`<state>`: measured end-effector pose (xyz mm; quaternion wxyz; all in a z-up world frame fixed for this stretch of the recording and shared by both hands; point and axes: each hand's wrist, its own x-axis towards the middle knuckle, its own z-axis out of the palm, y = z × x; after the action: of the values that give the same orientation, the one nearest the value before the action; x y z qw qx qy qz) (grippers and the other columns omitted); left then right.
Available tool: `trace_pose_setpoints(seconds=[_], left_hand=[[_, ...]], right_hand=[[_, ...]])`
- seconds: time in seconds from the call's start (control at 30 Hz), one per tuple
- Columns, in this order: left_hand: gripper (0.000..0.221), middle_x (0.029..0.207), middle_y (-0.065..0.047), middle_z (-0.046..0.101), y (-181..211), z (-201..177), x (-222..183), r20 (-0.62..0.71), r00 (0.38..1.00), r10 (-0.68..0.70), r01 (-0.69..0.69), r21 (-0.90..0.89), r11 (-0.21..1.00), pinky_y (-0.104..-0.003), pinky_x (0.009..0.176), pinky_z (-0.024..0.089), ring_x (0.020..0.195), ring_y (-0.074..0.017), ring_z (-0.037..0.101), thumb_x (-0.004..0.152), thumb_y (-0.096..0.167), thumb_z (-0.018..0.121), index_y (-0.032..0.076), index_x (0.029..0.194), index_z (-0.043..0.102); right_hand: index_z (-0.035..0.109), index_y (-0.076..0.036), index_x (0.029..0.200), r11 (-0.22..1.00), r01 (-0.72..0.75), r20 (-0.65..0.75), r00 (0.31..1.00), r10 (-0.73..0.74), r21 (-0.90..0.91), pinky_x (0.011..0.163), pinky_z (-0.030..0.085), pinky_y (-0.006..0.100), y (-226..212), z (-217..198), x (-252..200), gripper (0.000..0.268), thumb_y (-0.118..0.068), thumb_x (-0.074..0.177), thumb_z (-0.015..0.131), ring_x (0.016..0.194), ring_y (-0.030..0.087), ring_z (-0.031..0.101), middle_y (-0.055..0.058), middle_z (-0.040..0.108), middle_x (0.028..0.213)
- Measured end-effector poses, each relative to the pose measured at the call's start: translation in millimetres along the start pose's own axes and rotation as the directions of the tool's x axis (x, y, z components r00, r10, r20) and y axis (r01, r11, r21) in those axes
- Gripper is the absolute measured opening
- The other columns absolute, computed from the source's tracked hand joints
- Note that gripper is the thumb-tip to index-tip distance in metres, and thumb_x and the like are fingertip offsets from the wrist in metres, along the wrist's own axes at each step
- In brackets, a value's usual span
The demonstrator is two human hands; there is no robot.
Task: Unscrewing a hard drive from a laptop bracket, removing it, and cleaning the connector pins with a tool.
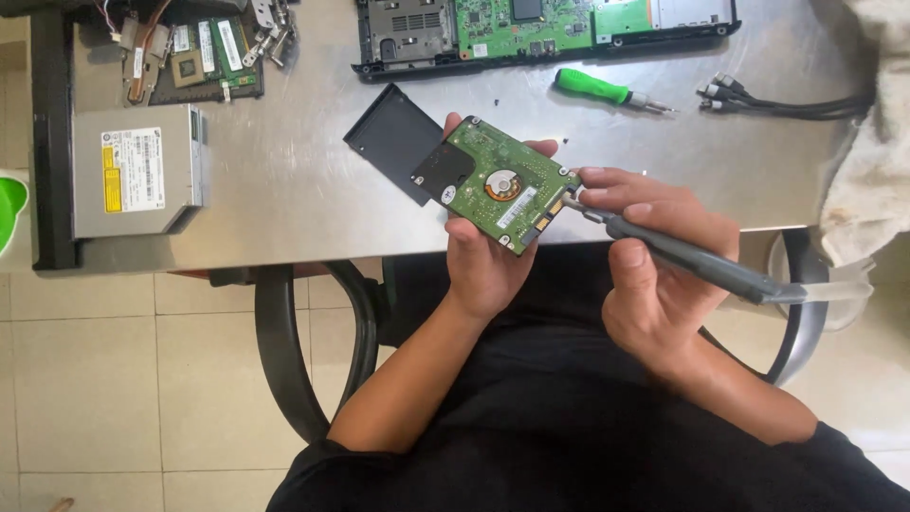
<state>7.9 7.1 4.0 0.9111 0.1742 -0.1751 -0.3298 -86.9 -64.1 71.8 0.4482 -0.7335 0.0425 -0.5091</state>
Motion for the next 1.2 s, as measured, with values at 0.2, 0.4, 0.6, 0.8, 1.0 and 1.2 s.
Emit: trace_pose_setpoints(seconds=[0.2, 0.4, 0.6, 0.8, 1.0, 1.2], left_hand=[[0.111, 0.146, -0.031, 0.053, 12.7, 18.5, -31.2, 0.016, 0.996, 0.092, -0.092, 0.008, 0.996, -0.046, 0.112, 0.052, 0.137, -0.0319, 0.056, 0.087, 0.062, 0.069, 0.03, 0.172, 0.005], [0.103, 0.145, -0.029, 0.053, 14.7, 28.9, -42.1, 0.104, 0.983, 0.153, -0.153, -0.004, 0.988, -0.044, 0.109, 0.052, 0.134, -0.0318, 0.057, 0.093, 0.061, 0.062, 0.029, 0.173, 0.005], [0.113, 0.142, -0.026, 0.055, 13.4, 39.2, -51.9, 0.147, 0.956, 0.255, -0.262, 0.029, 0.965, -0.05, 0.113, 0.051, 0.139, -0.0324, 0.054, 0.091, 0.06, 0.069, 0.025, 0.173, 0.001], [0.108, 0.144, -0.02, 0.053, 16.7, 39.6, -65.6, 0.143, 0.945, 0.294, -0.305, 0.059, 0.951, -0.051, 0.114, 0.05, 0.14, -0.0329, 0.052, 0.093, 0.062, 0.064, 0.026, 0.173, 0.0], [0.111, 0.146, -0.029, 0.049, 24.7, 38.7, -75.8, 0.093, 0.941, 0.326, -0.334, 0.08, 0.939, -0.048, 0.112, 0.05, 0.136, -0.0356, 0.054, 0.091, 0.059, 0.069, 0.027, 0.172, 0.0], [0.11, 0.147, -0.029, 0.049, 30.2, 36.6, -82.1, 0.075, 0.935, 0.346, -0.353, 0.12, 0.928, -0.049, 0.115, 0.048, 0.136, -0.0356, 0.054, 0.092, 0.06, 0.065, 0.027, 0.173, -0.002]], right_hand=[[0.044, -0.005, 0.121, 0.995, 0.027, 0.03, 0.999, -0.029, 0.094, 0.112, 0.061, 0.068, -26.2, -6.8, -25.2, 0.025, -0.028, 0.113, 0.051, 0.117, 0.058, 0.07, 0.026, 0.066, 0.109], [0.041, -0.007, 0.12, 0.985, 0.008, -0.041, 0.999, -0.001, 0.17, 0.078, 0.066, 0.038, -44.8, -11.5, -28.1, 0.025, -0.028, 0.112, 0.052, 0.108, 0.046, 0.073, 0.028, 0.063, 0.108], [0.044, -0.005, 0.118, 0.986, 0.042, 0.052, 0.997, -0.051, 0.162, 0.097, 0.064, 0.052, -58.7, -21.3, -33.6, 0.024, -0.027, 0.112, 0.05, 0.107, 0.048, 0.074, 0.029, 0.067, 0.105], [0.042, -0.006, 0.121, 0.946, -0.054, 0.035, 0.998, 0.045, 0.32, 0.082, 0.068, 0.041, -61.3, -21.7, -44.4, 0.027, -0.029, 0.111, 0.052, 0.113, 0.054, 0.074, 0.031, 0.065, 0.112], [0.048, -0.005, 0.118, 0.95, 0.002, 0.137, 0.989, -0.047, 0.311, 0.119, 0.06, 0.067, -66.1, -17.8, -39.0, 0.021, -0.024, 0.112, 0.052, 0.107, 0.039, 0.072, 0.022, 0.065, 0.089], [0.045, -0.007, 0.121, 0.897, -0.185, 0.128, 0.981, 0.145, 0.402, 0.083, 0.069, 0.043, -67.1, -11.0, -44.2, 0.026, -0.028, 0.11, 0.055, 0.117, 0.048, 0.073, 0.028, 0.065, 0.109]])
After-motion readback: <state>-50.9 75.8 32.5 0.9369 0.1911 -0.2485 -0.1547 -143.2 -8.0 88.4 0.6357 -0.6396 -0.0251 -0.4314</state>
